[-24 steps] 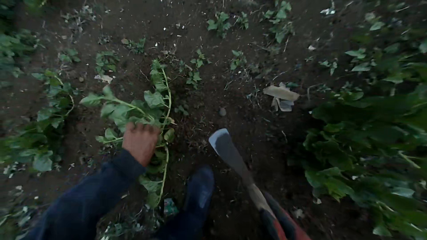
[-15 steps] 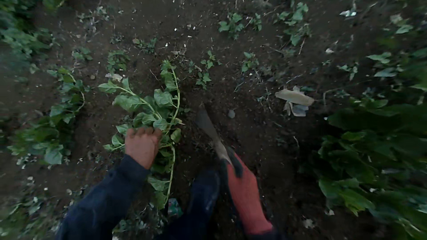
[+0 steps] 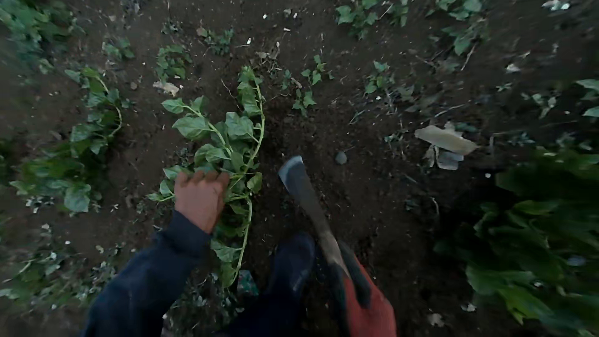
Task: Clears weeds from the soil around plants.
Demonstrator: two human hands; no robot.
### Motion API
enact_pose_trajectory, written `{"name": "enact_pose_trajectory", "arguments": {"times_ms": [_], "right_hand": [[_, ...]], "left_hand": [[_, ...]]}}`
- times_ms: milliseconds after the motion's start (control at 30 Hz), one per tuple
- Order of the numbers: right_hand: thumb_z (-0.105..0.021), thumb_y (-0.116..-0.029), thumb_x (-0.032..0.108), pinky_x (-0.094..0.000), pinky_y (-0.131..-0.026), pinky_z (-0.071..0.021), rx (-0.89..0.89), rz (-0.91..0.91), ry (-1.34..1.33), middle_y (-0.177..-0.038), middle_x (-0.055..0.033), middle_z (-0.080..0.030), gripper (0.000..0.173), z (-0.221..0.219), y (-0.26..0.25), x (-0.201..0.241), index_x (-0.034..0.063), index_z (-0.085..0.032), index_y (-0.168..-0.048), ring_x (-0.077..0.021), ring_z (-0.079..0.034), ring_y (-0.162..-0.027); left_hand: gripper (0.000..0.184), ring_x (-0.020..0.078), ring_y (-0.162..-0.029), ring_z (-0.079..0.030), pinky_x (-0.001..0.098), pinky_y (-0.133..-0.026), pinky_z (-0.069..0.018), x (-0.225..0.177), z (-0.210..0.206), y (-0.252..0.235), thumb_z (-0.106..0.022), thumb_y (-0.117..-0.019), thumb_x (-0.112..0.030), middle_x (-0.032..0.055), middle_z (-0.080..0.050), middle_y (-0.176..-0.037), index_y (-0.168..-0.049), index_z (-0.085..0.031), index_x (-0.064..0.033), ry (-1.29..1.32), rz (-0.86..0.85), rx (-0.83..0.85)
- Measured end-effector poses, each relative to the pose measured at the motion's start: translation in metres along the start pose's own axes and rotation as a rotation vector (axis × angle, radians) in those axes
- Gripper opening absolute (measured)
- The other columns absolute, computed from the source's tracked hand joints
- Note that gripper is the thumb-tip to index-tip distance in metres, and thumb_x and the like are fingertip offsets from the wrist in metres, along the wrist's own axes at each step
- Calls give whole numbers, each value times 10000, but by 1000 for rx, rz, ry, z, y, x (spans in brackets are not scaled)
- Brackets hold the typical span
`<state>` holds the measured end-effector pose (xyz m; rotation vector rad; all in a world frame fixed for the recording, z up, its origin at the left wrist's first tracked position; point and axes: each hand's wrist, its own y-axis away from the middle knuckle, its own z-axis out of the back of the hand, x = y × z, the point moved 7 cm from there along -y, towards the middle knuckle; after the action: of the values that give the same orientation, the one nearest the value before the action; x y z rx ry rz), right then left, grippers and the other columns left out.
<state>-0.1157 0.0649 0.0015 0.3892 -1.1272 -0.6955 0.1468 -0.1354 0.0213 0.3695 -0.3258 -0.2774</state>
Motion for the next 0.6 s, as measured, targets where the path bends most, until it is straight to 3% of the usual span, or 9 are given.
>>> {"name": "enact_pose_trajectory", "arguments": {"times_ms": [67, 133, 267, 333, 367, 433, 467, 533, 600], "right_hand": [[-601, -1014, 170, -382, -820, -632, 56, -51, 4, -1121, -154, -746, 405, 15, 24, -13, -27, -613, -1368, -172, -747, -898], [-581, -1023, 191, -385, -740, -633, 158, -142, -42, -1063, -130, -747, 414, 13, 36, -26, -1, -602, -1388, -157, -728, -799], [-618, -988, 172, -545, -905, -577, 162, -122, 56, -1140, -202, -736, 441, -33, 8, -24, 16, -608, -1400, -323, -734, -1005], [-592, -1015, 195, -514, -952, -556, 126, -176, -76, -1202, -175, -722, 424, -68, -20, -24, 54, -607, -1415, -289, -712, -1078], [-574, -1037, 225, -416, -909, -577, 137, -254, -219, -1197, -108, -728, 408, -81, -30, -24, 102, -608, -1424, -195, -713, -1025], [-513, -1070, 277, -289, -504, -545, 195, -434, -647, -833, -61, -683, 379, -102, -32, -24, 103, -603, -1393, -116, -618, -587], [-454, -1082, 319, -281, -418, -508, 281, -496, -862, -736, -58, -617, 375, -107, -24, -25, 107, -545, -1377, -119, -568, -499], [-419, -1082, 364, -272, -379, -489, 303, -512, -979, -663, -42, -597, 385, -88, 0, -28, 120, -533, -1357, -106, -543, -445], [-452, -1080, 255, -289, -451, -535, 143, -407, -674, -772, -54, -670, 435, -39, 24, -27, 84, -513, -1475, -102, -590, -517]], "left_hand": [[217, 384, -912, -711, 596, -811, -515, 4, -1, -1, -602, -999, -124, 137, -753, -987, -1140, -764, -158, 6, -1, -16], [219, 379, -894, -710, 589, -810, -513, 4, -1, -1, -601, -997, -119, 135, -752, -970, -1136, -765, -158, 3, -1, -15], [222, 371, -899, -707, 582, -841, -507, 1, 2, -6, -590, -999, -118, 137, -748, -952, -1128, -766, -161, -13, 15, 22], [225, 365, -928, -706, 582, -852, -500, 0, 1, -5, -588, -1003, -129, 129, -752, -986, -1139, -764, -165, -23, 19, 51], [225, 361, -927, -706, 579, -851, -499, 1, 2, -6, -589, -1002, -133, 123, -753, -988, -1138, -765, -169, -32, 23, 51], [220, 358, -909, -706, 574, -842, -500, 3, 3, -7, -600, -996, -127, 116, -751, -977, -1137, -762, -176, -50, 32, 41], [223, 363, -898, -707, 580, -834, -503, 5, 2, -7, -614, -986, -119, 119, -752, -973, -1141, -763, -177, -53, 32, 34], [228, 376, -910, -705, 597, -842, -502, 8, -2, -4, -633, -974, -121, 130, -747, -991, -1158, -755, -179, -45, 38, 54], [226, 378, -937, -702, 601, -858, -497, 10, -2, -2, -628, -979, -129, 131, -747, -1011, -1160, -755, -178, -28, 54, 66]]}}
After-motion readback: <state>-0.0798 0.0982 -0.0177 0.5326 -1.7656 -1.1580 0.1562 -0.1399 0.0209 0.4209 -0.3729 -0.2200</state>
